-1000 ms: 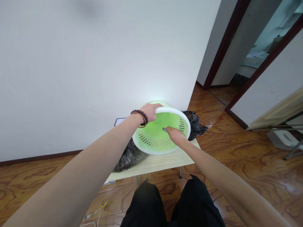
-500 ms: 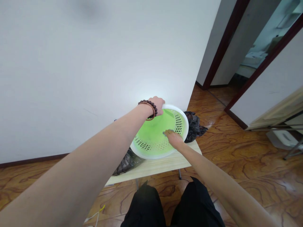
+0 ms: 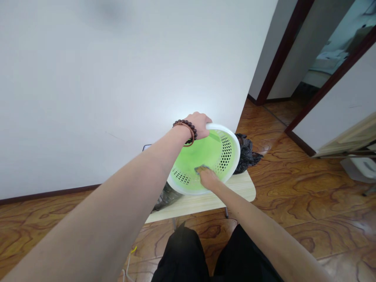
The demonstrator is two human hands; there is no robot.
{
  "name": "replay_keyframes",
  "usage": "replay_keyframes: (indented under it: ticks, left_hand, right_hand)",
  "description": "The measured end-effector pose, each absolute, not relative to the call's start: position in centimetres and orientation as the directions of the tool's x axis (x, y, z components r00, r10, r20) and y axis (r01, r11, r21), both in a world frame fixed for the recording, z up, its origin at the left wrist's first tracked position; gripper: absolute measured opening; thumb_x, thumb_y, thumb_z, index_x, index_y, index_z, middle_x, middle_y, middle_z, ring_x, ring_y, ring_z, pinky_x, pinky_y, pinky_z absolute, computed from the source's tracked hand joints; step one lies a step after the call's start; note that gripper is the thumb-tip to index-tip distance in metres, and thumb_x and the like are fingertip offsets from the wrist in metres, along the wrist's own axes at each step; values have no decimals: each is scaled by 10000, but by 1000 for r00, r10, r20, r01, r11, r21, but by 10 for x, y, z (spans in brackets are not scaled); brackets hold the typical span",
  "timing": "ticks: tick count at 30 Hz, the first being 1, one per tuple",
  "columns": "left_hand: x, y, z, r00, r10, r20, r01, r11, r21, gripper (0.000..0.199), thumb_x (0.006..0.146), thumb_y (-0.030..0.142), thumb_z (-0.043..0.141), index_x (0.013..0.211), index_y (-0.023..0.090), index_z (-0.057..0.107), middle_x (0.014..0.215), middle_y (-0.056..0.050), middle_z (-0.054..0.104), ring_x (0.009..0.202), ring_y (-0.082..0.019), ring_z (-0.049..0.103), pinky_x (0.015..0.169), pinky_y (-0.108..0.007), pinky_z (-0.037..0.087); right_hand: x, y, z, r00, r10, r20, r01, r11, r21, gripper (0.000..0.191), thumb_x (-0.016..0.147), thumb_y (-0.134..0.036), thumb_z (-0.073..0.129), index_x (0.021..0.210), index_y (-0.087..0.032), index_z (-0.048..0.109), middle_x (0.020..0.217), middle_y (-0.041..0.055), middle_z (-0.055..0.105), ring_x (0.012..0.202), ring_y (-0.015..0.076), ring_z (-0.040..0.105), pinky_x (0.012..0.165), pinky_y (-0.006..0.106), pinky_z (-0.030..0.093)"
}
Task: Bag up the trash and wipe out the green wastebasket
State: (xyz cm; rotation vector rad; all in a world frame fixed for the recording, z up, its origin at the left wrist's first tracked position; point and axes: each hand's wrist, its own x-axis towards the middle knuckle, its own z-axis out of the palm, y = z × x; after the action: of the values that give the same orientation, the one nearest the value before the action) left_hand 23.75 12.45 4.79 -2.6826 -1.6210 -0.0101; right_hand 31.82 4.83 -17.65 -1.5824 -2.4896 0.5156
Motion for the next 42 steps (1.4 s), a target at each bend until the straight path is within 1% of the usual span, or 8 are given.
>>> replay_keyframes:
  ticks: [8,12,15,19,27,31,37,42]
  left_hand:
    - [237,123,49,482,876,30,875,-483,34,354,590,223,493,904,275,649,730,-30,607,661,-169,551,546,-247,388]
    - [237,124,48,492,870,39,869,-493,41,360,585,222,492,904,277,648,712,-26,606,665,-167,546,546,-244,380]
    - [236,124,48,497,867,39,866,-498,45,365,590,221,488,914,273,648,697,-23,607,656,-162,543,555,-243,380]
    - [233,123,49,493,869,33,869,-494,36,377,597,220,488,936,280,643,703,-14,615,666,-158,545,584,-241,387]
    - [234,121,46,500,865,42,864,-502,42,387,590,209,495,938,276,649,733,-18,632,688,-158,551,573,-235,387]
    - [232,121,47,509,859,55,859,-511,39,381,594,215,483,928,284,652,730,-21,634,675,-167,556,562,-244,386]
    - [231,118,49,517,853,71,853,-521,38,375,590,214,468,907,291,653,680,-13,620,642,-155,541,560,-238,383]
    - [233,115,51,496,867,53,867,-498,32,383,593,214,462,917,283,653,692,-10,629,672,-156,548,571,-233,385]
  right_hand:
    - [354,-18,-151,-604,797,8,731,558,-392,537,737,1,335,1246,-140,431,1230,104,494,1162,171,404,958,309,322]
    - [371,-24,-134,-618,784,-59,718,532,-448,510,730,-1,344,1189,-167,495,1149,86,561,1071,173,491,915,301,360]
    - [371,-4,-128,-545,839,-7,744,479,-465,512,749,-7,321,1212,-169,467,1161,82,552,1064,165,497,909,295,366]
    - [354,35,-144,-475,874,103,779,472,-412,518,762,-3,302,1247,-141,425,1254,97,475,1172,159,395,957,298,326]
    - [314,52,-188,-416,909,23,846,396,-357,521,724,7,349,1235,-60,428,1244,154,470,1181,180,374,1011,324,240]
    - [318,30,-179,-465,885,7,817,432,-382,528,739,-13,329,1252,-98,418,1274,123,450,1181,170,377,983,315,287]
    - [342,-11,-166,-592,803,71,730,572,-373,551,726,-3,320,1264,-86,405,1288,114,439,1215,162,339,1025,302,231]
    - [356,-11,-148,-607,795,17,723,561,-404,506,745,-36,333,1226,-140,451,1190,94,531,1112,160,459,935,284,355]
